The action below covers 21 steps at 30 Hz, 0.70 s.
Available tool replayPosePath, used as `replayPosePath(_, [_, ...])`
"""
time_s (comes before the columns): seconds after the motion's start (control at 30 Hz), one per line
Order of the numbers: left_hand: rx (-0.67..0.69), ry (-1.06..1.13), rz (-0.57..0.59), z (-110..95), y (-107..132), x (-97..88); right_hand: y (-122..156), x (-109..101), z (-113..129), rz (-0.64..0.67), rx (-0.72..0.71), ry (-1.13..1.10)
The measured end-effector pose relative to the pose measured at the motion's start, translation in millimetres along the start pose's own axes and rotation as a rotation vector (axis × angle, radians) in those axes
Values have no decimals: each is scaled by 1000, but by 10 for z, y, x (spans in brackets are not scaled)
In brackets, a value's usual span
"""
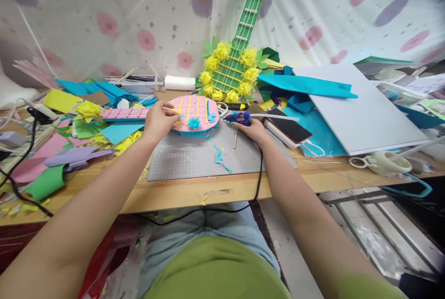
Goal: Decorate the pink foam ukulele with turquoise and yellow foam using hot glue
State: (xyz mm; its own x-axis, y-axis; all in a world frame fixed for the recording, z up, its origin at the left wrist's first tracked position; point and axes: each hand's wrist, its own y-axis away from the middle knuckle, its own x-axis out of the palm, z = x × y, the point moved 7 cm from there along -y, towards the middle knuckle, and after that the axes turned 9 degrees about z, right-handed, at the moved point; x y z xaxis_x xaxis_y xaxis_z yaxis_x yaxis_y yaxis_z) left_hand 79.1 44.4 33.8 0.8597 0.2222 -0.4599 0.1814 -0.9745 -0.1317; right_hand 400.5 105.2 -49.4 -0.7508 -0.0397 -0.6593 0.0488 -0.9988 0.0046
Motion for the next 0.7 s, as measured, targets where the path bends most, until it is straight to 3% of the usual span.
replayPosePath(0.1, [16, -10, -23, 48, 0, -40, 14, -12, 37, 41, -55, 79])
replayPosePath(0.2, [3, 3, -38, 124, -14, -83, 133, -204, 125, -30, -157, 247])
replayPosePath(0.27, [-2, 19, -44, 172, -29, -110, 255, -351, 191, -83, -169, 355])
replayPosePath(0.33, [-1, 44, -42, 208, -40, -121, 357, -376, 252, -8, -115, 392])
replayPosePath(0.4, [2, 74, -39, 225, -38, -118, 431, -241, 393, 140, -105, 368])
replayPosePath(0.47, [9, 94, -43, 221, -23, -106, 471, -2, 675, 238, -229, 286])
replayPosePath(0.57, [11, 100, -46, 195, 6, -83, 483, 378, 1215, 186, -583, 185])
replayPosePath(0.7, [10, 94, -42, 167, 19, -83, 381, 905, 1594, 183, -780, 258])
